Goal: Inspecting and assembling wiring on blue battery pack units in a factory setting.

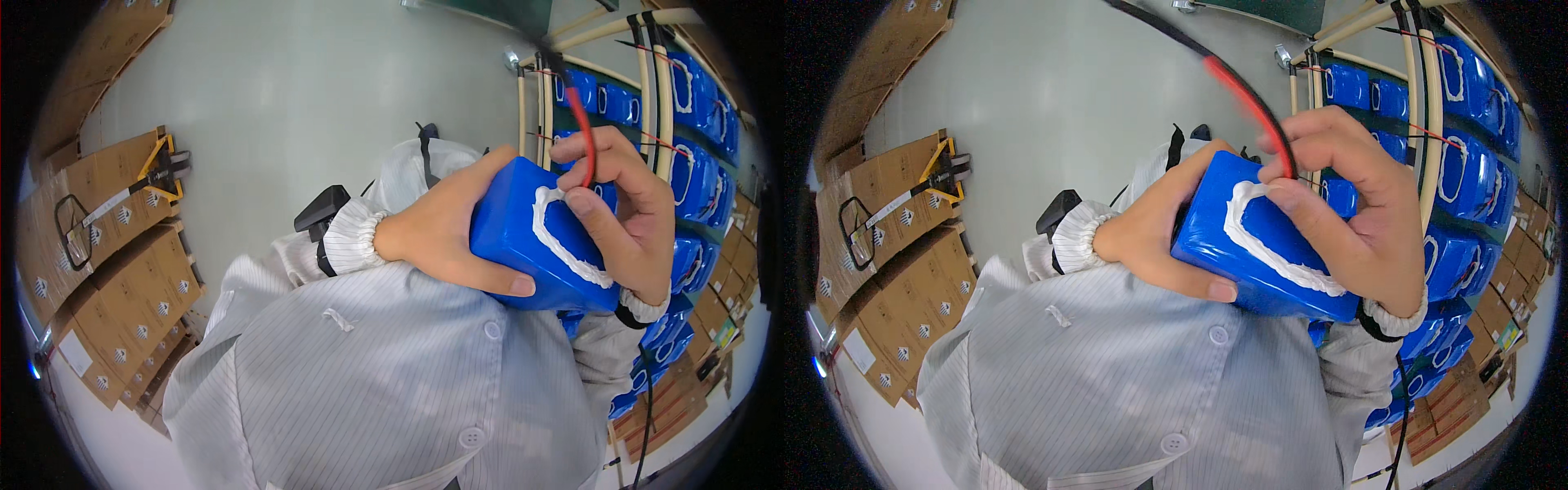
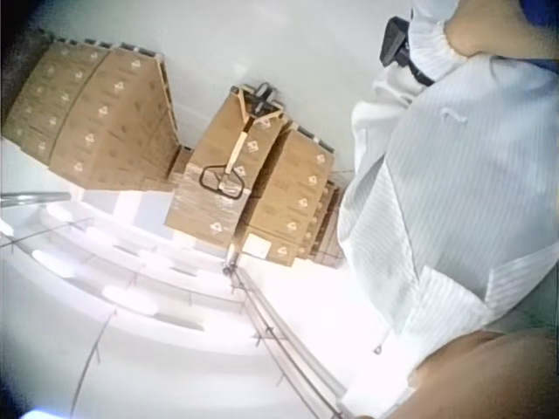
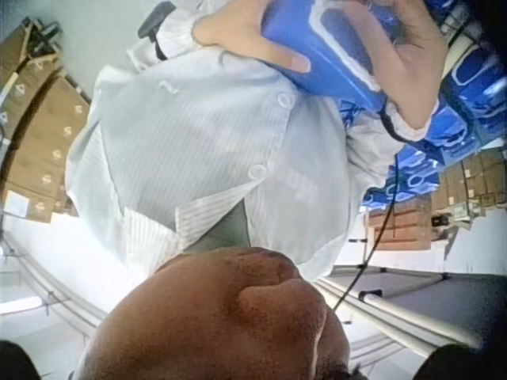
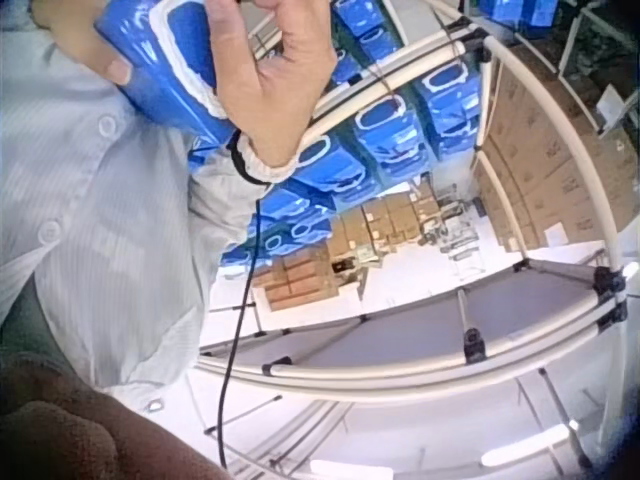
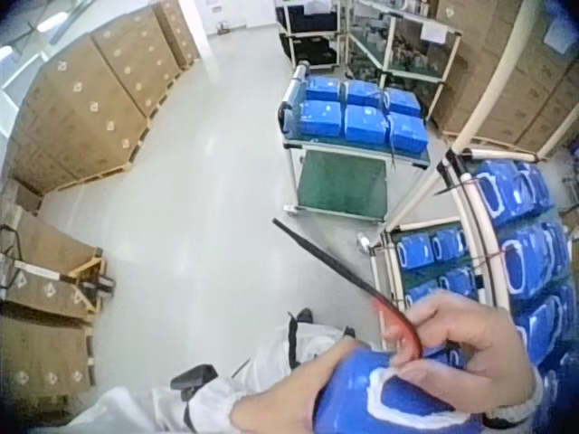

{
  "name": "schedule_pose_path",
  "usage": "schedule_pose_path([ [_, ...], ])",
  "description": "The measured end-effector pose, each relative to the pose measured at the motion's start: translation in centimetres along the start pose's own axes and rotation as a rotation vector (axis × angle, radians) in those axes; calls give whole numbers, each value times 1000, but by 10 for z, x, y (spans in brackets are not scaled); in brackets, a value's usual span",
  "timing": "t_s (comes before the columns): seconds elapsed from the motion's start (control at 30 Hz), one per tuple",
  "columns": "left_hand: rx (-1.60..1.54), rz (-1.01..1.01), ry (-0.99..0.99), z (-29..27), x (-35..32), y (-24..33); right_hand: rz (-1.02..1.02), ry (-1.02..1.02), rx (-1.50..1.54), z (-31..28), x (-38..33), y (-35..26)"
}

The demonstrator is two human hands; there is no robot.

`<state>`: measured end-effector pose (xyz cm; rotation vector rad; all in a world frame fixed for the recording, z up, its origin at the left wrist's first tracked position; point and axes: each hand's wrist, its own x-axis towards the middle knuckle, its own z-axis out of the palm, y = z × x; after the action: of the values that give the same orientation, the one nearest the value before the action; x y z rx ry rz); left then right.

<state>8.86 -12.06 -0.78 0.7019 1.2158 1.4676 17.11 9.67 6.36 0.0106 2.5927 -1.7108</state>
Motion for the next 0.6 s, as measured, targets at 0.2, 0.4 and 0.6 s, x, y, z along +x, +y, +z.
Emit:
schedule_pose_path([
  [0.2,-85,75,-25,11,3,-13,120,187,394,2,-24,12],
  [0.4,-69,101,-15,17,3,-16,139,182,493,1,-29,28],
  [0.6,-54,59,-5,20,1,-17,130,169,578,3,-31,31],
])
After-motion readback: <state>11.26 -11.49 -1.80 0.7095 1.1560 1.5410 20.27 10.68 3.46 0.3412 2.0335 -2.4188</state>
